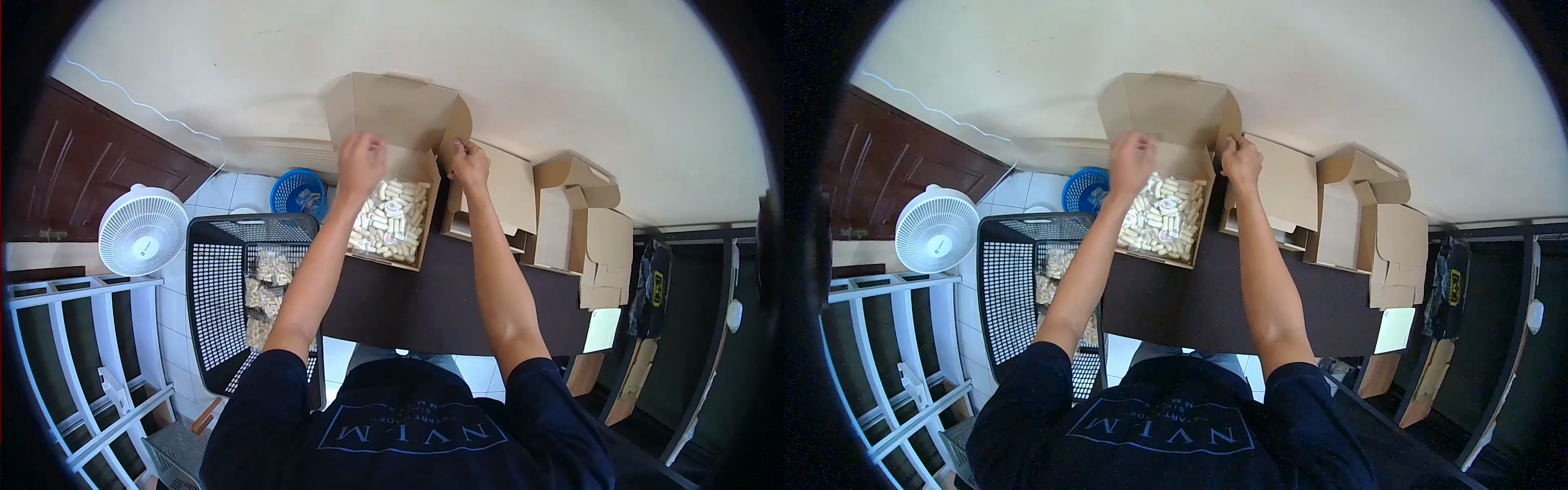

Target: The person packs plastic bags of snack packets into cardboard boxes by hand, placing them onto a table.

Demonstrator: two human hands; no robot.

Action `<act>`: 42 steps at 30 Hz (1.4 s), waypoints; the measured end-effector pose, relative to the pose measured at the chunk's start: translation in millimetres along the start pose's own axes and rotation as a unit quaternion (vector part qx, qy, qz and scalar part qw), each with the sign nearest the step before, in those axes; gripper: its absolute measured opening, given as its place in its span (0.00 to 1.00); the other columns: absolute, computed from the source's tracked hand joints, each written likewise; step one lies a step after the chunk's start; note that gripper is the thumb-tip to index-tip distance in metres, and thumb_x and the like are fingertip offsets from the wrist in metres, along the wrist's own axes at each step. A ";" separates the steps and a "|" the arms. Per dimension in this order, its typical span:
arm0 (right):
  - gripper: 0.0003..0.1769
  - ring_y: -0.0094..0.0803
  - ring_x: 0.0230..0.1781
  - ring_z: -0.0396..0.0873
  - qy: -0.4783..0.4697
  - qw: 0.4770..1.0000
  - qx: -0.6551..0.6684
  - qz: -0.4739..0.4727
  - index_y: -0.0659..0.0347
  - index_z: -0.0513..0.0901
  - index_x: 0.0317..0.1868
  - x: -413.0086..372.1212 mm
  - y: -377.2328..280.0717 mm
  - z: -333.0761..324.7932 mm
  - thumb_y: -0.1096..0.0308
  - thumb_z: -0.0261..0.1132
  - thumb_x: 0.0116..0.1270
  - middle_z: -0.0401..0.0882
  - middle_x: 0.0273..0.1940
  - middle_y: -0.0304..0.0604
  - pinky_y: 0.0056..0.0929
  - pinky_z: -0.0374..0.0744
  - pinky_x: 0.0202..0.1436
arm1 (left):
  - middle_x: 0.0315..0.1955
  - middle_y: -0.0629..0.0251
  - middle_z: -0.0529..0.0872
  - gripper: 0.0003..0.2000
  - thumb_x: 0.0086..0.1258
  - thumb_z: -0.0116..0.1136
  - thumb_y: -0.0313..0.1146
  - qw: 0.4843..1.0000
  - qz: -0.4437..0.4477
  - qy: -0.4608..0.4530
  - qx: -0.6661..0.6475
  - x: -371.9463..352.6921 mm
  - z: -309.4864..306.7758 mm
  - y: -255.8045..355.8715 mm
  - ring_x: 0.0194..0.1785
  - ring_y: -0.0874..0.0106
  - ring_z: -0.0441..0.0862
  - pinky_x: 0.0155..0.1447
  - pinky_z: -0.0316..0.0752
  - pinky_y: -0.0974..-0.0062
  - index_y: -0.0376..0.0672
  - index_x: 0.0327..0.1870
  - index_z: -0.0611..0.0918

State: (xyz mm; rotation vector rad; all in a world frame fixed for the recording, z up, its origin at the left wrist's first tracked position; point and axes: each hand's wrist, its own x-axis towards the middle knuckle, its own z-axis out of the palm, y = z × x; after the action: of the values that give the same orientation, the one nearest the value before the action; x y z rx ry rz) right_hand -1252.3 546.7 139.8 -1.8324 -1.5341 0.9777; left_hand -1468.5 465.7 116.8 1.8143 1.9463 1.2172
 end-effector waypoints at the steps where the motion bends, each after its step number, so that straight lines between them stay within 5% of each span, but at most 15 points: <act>1: 0.19 0.30 0.20 0.81 0.006 1.000 0.025 -0.005 0.66 0.83 0.50 0.9 0.7 0.9 0.57 0.59 0.71 0.82 0.26 0.46 0.29 0.84 0.24 | 0.43 0.52 0.80 0.18 0.57 0.63 0.28 0.989 0.043 0.127 0.057 0.5 -6.1 -7.0 0.48 0.52 0.77 0.53 0.70 0.55 0.40 0.48 0.74; 2: 0.20 0.29 0.21 0.81 0.010 0.999 0.048 -0.009 0.66 0.83 0.49 -1.2 3.5 2.3 0.57 0.59 0.71 0.82 0.28 0.46 0.29 0.84 0.24 | 0.43 0.52 0.80 0.18 0.57 0.63 0.28 0.989 0.041 0.127 0.058 -1.5 -11.1 -13.6 0.48 0.52 0.77 0.53 0.70 0.55 0.40 0.48 0.74; 4: 0.20 0.30 0.24 0.81 0.017 0.995 0.094 -0.007 0.65 0.82 0.51 -5.3 7.1 4.7 0.56 0.58 0.72 0.82 0.33 0.47 0.30 0.84 0.25 | 0.37 0.55 0.83 0.19 0.59 0.66 0.31 0.920 -0.091 0.347 0.156 5.9 -20.0 -30.6 0.44 0.59 0.80 0.50 0.74 0.63 0.37 0.50 0.75; 5: 0.21 0.31 0.26 0.81 0.025 0.990 0.139 -0.004 0.65 0.81 0.53 -7.0 8.4 4.9 0.55 0.57 0.73 0.82 0.38 0.48 0.31 0.85 0.27 | 0.37 0.55 0.83 0.19 0.59 0.66 0.31 0.919 -0.092 0.349 0.156 11.7 -18.7 -50.9 0.44 0.59 0.80 0.50 0.74 0.63 0.37 0.50 0.75; 7: 0.23 0.34 0.29 0.82 0.005 0.981 0.194 0.002 0.64 0.77 0.57 -15.2 6.5 6.1 0.54 0.54 0.74 0.80 0.44 0.49 0.31 0.85 0.29 | 0.40 0.52 0.84 0.22 0.62 0.67 0.35 0.941 -0.171 0.150 -0.249 15.0 -12.5 -87.6 0.47 0.65 0.81 0.49 0.75 0.68 0.33 0.53 0.75; 8: 0.24 0.37 0.32 0.83 -0.013 0.968 0.251 0.009 0.63 0.73 0.61 -19.9 4.5 7.7 0.53 0.50 0.76 0.78 0.50 0.50 0.32 0.86 0.30 | 0.43 0.53 0.85 0.25 0.67 0.63 0.43 0.934 -0.210 -0.020 -0.288 14.3 -16.9 -93.4 0.49 0.68 0.81 0.51 0.74 0.73 0.34 0.57 0.74; 15: 0.27 0.45 0.34 0.85 -0.013 0.940 0.340 0.032 0.60 0.56 0.68 -30.3 -11.0 16.8 0.50 0.39 0.79 0.71 0.57 0.55 0.33 0.86 0.32 | 0.25 0.59 0.84 0.18 0.74 0.51 0.49 0.932 -0.287 0.117 -0.191 -3.0 5.9 -82.5 0.31 0.69 0.83 0.39 0.75 0.70 0.41 0.47 0.78; 17: 0.19 0.42 0.28 0.85 -0.003 0.921 0.384 0.064 0.60 0.64 0.55 -34.1 -18.9 16.1 0.53 0.42 0.78 0.73 0.48 0.54 0.33 0.86 0.26 | 0.23 0.59 0.83 0.17 0.75 0.50 0.48 0.931 -0.273 0.127 -0.206 -3.0 13.2 -86.5 0.29 0.69 0.82 0.37 0.75 0.70 0.41 0.43 0.77; 24: 0.20 0.42 0.23 0.84 0.016 0.923 0.378 0.066 0.68 0.69 0.50 -32.0 -10.8 16.9 0.56 0.46 0.78 0.77 0.42 0.52 0.32 0.86 0.25 | 0.22 0.55 0.82 0.14 0.76 0.50 0.41 0.949 -0.191 0.203 -0.149 -14.1 -9.8 -48.7 0.26 0.65 0.83 0.33 0.75 0.68 0.37 0.36 0.73; 27: 0.21 0.40 0.21 0.84 -0.006 0.967 0.247 0.058 0.71 0.77 0.46 -47.8 -26.3 -9.0 0.57 0.50 0.75 0.82 0.36 0.53 0.34 0.85 0.27 | 0.24 0.50 0.82 0.13 0.74 0.51 0.36 0.954 -0.164 0.194 -0.159 -24.4 -11.3 -54.4 0.28 0.59 0.83 0.33 0.75 0.65 0.34 0.33 0.73; 29: 0.19 0.38 0.21 0.84 -0.032 0.999 0.022 -0.021 0.69 0.82 0.43 -61.9 -22.8 -20.5 0.59 0.55 0.71 0.84 0.31 0.56 0.38 0.83 0.33 | 0.24 0.51 0.82 0.11 0.72 0.53 0.34 0.972 -0.140 0.169 -0.085 -37.7 -29.3 -36.1 0.28 0.57 0.82 0.34 0.74 0.66 0.33 0.34 0.75; 32: 0.18 0.48 0.26 0.85 -0.045 0.998 -0.005 -0.050 0.69 0.77 0.50 -85.6 -18.3 -25.4 0.65 0.59 0.65 0.83 0.30 0.61 0.46 0.80 0.40 | 0.26 0.51 0.82 0.07 0.67 0.57 0.29 0.986 -0.085 0.146 0.011 -62.7 -38.3 -23.8 0.31 0.55 0.81 0.36 0.74 0.67 0.33 0.35 0.78; 36: 0.34 0.65 0.41 0.78 0.001 0.980 -0.080 -0.180 0.62 0.61 0.64 -101.0 19.3 2.4 0.75 0.62 0.57 0.81 0.36 0.67 0.54 0.77 0.43 | 0.30 0.51 0.81 0.06 0.60 0.60 0.26 0.991 -0.080 0.111 0.011 -90.6 -37.2 -14.3 0.38 0.51 0.77 0.45 0.72 0.58 0.36 0.36 0.80; 39: 0.33 0.67 0.42 0.78 0.000 0.964 -0.056 -0.261 0.61 0.61 0.66 -128.4 33.0 6.2 0.76 0.60 0.59 0.80 0.40 0.67 0.54 0.77 0.46 | 0.32 0.50 0.80 0.07 0.58 0.60 0.24 0.992 -0.039 0.112 0.049 -103.3 -37.0 -20.2 0.40 0.51 0.77 0.45 0.72 0.58 0.36 0.38 0.81; 42: 0.40 0.61 0.55 0.73 -0.051 0.963 -0.048 -0.262 0.59 0.59 0.69 -144.2 40.7 -11.7 0.75 0.67 0.57 0.73 0.56 0.63 0.48 0.75 0.56 | 0.37 0.50 0.78 0.10 0.58 0.58 0.20 0.990 -0.072 0.120 0.008 -117.9 -41.4 -24.5 0.42 0.52 0.76 0.46 0.72 0.59 0.37 0.41 0.80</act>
State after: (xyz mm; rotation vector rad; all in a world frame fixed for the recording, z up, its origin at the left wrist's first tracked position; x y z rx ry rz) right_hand -1231.3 397.9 140.5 -1.3325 -2.0189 0.7582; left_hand -1487.8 344.4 83.1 1.5624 2.1753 1.4301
